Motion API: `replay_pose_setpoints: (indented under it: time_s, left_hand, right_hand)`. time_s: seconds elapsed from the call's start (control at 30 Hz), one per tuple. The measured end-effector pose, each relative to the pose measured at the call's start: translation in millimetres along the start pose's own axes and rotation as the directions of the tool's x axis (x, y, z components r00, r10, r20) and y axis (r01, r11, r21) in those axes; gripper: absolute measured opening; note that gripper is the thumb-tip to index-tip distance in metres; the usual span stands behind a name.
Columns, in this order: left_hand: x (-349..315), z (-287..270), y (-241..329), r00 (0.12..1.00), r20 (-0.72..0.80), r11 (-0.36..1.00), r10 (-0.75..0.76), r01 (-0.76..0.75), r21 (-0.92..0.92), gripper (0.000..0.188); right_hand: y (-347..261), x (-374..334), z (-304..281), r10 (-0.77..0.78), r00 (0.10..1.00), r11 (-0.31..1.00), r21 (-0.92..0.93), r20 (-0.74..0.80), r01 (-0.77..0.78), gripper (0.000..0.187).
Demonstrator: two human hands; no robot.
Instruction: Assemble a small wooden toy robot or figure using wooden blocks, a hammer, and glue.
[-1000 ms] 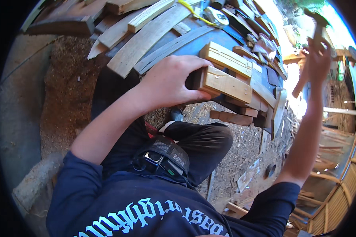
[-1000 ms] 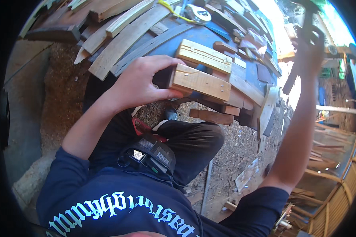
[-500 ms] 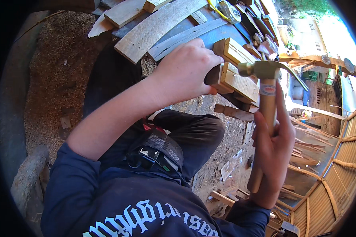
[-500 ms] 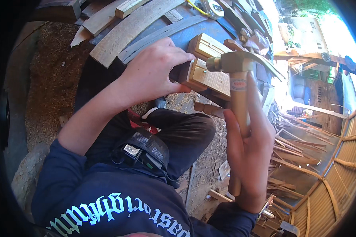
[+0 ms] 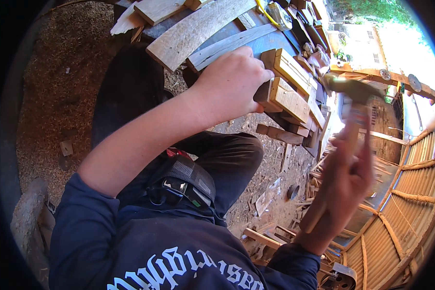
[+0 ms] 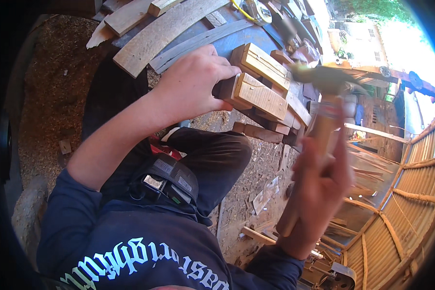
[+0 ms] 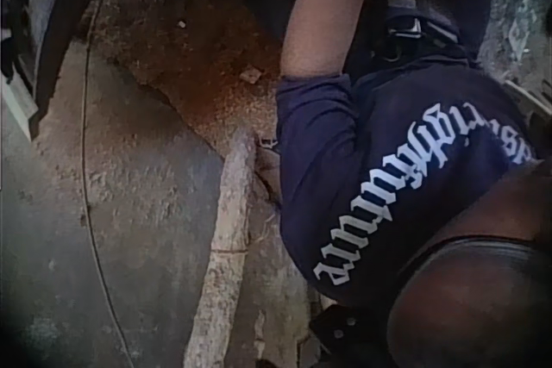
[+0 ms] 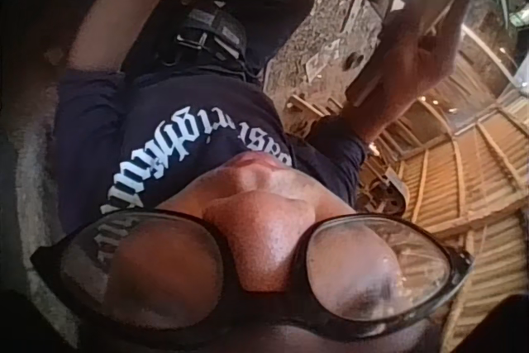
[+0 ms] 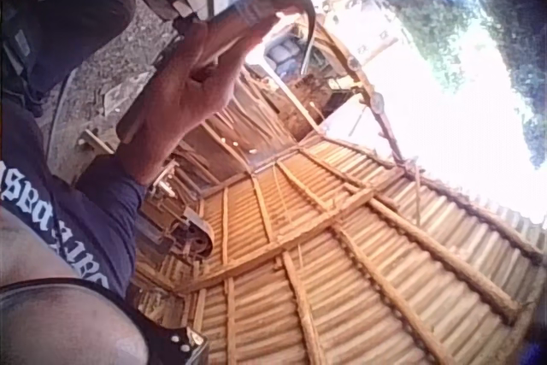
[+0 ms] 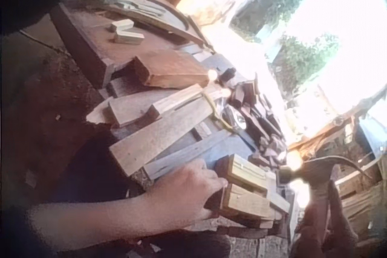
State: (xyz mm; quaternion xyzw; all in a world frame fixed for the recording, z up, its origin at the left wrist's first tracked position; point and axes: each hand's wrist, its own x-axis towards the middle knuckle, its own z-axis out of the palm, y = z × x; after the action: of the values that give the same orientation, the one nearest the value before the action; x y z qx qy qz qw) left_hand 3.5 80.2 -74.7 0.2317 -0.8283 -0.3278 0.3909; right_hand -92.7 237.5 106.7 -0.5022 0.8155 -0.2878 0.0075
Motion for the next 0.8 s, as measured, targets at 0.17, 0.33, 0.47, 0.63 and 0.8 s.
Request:
replay_pose_setpoints:
  time_s: [0.17,0.33,0.47,0.63,0.8]
  left_hand:
    - [3,3,5,1.0,0.004,1.0,0.02,-0.02,-0.014,0.056]
    - [1,4,3,1.0,-0.003,1.0,-0.013,0.013,0.013,0.056]
    - [0,3,3,1.0,-0.004,1.0,-0.012,0.012,0.01,0.057]
    - [0,4,1,0.999,-0.033,1.0,0.008,-0.008,0.001,0.056]
    - [5,6,4,1.0,-0.024,1.0,0.014,-0.014,0.001,0.055]
  right_hand:
    - [24,-4,-10,-0.105,0.982,0.994,-0.02,-0.159,0.103,0.053]
    - [30,-1,20,0.062,0.972,0.994,-0.103,0.225,-0.039,0.059]
    - [24,0,16,0.069,0.965,0.985,-0.168,0.255,-0.026,0.057]
    - [8,-7,3,0.029,0.999,0.999,-0.028,0.03,-0.028,0.054]
    - [27,-11,6,-0.068,0.981,0.997,-0.057,-0.181,0.059,0.054]
